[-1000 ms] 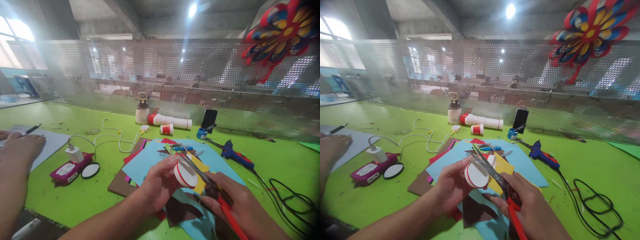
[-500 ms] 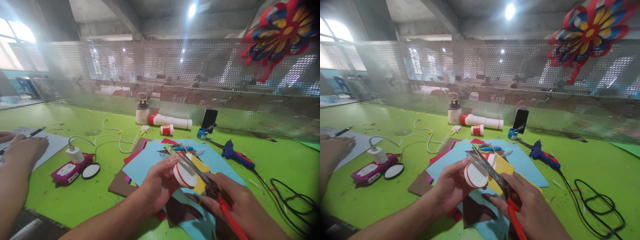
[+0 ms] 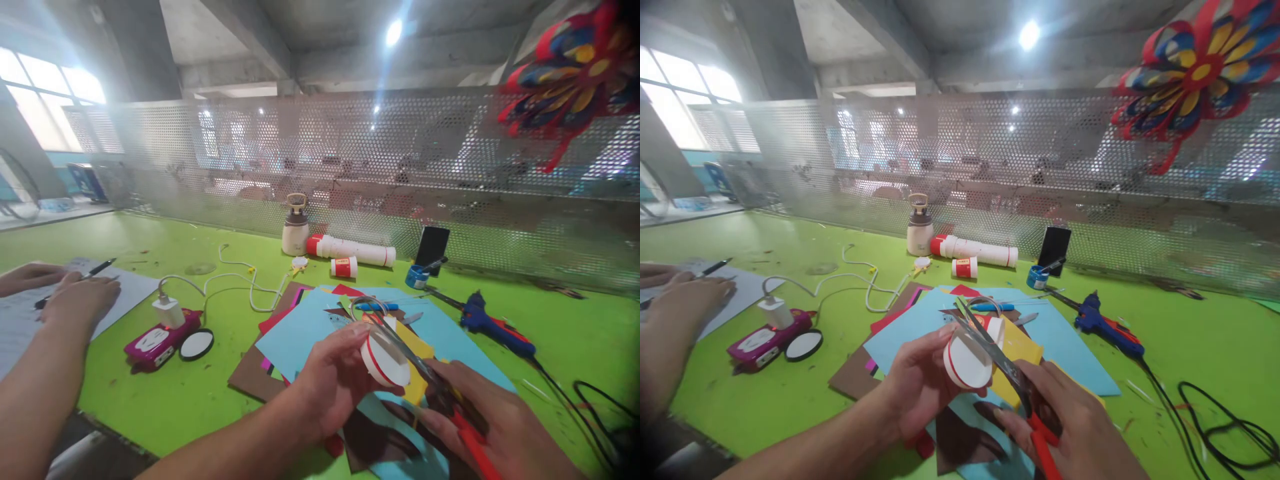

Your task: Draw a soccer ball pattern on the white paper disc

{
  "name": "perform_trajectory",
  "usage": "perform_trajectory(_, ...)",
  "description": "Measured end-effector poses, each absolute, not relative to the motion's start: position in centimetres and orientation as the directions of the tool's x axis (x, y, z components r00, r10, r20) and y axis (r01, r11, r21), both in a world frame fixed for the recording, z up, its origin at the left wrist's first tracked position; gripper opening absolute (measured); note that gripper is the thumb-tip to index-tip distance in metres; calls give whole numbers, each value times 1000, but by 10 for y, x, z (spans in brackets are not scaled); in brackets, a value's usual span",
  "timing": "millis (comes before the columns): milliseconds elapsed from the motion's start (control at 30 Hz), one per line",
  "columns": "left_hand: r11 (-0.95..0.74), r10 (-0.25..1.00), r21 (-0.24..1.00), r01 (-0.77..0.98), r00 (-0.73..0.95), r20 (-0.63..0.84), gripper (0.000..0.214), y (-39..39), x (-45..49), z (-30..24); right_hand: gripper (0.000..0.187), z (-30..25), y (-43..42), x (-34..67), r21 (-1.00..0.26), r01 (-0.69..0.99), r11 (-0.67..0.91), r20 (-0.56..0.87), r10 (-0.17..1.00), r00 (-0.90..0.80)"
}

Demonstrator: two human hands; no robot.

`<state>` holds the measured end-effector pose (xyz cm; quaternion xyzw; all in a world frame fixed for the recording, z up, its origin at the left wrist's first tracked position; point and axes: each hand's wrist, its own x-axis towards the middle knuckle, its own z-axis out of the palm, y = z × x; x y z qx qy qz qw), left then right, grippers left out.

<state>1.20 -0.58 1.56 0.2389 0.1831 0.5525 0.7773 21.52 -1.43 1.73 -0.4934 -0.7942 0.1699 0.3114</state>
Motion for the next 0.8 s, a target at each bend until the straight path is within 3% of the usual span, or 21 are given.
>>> perform_trajectory(267, 296, 928, 555, -778, 371, 26, 30, -6, 13, 14, 27, 18, -9, 220, -547, 670, 501, 297, 865, -404)
perform_trajectory(567, 281, 924, 585, -761, 380, 51, 32, -4, 14, 14, 27, 0, -9, 219, -550, 667, 503, 448, 851, -273)
perform_trajectory(800, 273, 922, 587, -762, 381, 65, 30, -3, 15, 14, 30, -5, -6, 222, -553, 669, 497, 441, 856, -271)
